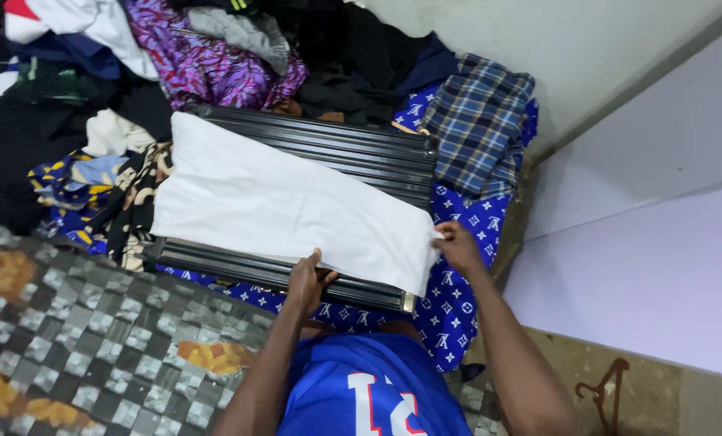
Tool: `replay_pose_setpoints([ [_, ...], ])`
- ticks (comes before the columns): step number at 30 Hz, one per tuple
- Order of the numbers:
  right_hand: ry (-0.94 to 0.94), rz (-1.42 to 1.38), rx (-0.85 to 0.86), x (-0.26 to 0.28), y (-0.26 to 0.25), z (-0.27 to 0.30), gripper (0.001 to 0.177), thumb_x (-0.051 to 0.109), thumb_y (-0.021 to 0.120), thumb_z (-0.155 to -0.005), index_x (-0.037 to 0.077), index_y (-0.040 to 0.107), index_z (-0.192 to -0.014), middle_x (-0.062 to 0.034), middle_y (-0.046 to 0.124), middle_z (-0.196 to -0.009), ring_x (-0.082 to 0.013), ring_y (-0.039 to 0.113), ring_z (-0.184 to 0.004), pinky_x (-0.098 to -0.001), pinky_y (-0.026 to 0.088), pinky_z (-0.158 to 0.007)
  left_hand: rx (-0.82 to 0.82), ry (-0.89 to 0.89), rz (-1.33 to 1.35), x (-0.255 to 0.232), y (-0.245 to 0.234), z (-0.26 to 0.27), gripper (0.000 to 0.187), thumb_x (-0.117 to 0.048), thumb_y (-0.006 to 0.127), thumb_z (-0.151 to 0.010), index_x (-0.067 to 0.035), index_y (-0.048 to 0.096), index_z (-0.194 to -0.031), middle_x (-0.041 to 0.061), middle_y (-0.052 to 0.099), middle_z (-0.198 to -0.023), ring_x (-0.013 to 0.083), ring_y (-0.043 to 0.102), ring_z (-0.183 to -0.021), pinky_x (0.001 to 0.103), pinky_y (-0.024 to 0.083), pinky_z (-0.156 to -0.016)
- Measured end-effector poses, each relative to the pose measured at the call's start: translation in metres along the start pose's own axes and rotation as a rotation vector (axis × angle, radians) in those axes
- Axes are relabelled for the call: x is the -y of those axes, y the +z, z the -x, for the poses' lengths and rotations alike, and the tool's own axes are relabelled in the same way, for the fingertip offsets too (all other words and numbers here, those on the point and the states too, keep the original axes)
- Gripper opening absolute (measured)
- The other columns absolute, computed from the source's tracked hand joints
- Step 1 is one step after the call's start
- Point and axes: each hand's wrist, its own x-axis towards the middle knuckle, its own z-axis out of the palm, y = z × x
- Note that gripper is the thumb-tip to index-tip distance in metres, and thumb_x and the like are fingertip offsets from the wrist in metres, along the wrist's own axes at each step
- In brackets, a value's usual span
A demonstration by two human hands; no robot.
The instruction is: The person folds a white cloth and a blue garment on a suitcase and places them on a shelf inside a closet.
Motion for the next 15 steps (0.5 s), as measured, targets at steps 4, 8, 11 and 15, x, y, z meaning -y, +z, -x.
replay_pose_setpoints([
  [4,-0.041,-0.051,-0.082,0.008,-0.024,-0.006,0.04,0.007,0.077,-0.082,0.008,0.067,-0.121,-0.008,0.071,-0.093,-0.0159,0.066,-0.079,-0.0331,0.054,-0.069,0.001,0.03,0.047,0.014,-0.009,-0.009,0.041,-0.033,0.053,-0.103,0.003,0.056,-0.121,0.016,0.067,-0.112,0.0266,0.067,-0.099,0.039,0.058,-0.085],
  [8,-0.063,0.279,-0.103,0.025,-0.04,-0.013,0.037,0.014,0.081,-0.078,0.007,0.074,-0.114,-0.0074,0.073,-0.087,-0.0181,0.068,-0.077,-0.0322,0.055,-0.074,0.012,0.067,0.047,0.021,-0.013,-0.015,0.039,-0.034,0.053,-0.105,0.003,0.055,-0.116,0.017,0.066,-0.108,0.0263,0.067,-0.095,0.039,0.059,-0.083],
  [11,-0.078,0.418,-0.058,0.032,-0.049,-0.018,0.037,0.02,0.081,-0.076,0.008,0.076,-0.111,-0.0075,0.074,-0.088,-0.0197,0.07,-0.077,-0.0339,0.056,-0.075,0.013,0.074,0.042,0.019,-0.01,-0.012,0.039,-0.035,0.049,-0.107,0.002,0.055,-0.115,0.017,0.065,-0.107,0.0256,0.067,-0.093,0.039,0.059,-0.082],
  [15,-0.035,0.439,0.041,0.049,-0.064,-0.022,0.042,0.022,0.08,-0.071,0.009,0.074,-0.11,-0.0089,0.075,-0.087,-0.0221,0.072,-0.076,-0.0359,0.057,-0.073,-0.021,0.072,0.02,0.015,-0.004,-0.004,0.041,-0.036,0.042,-0.108,0.003,0.054,-0.117,0.017,0.065,-0.107,0.0254,0.067,-0.093,0.039,0.06,-0.083],
])
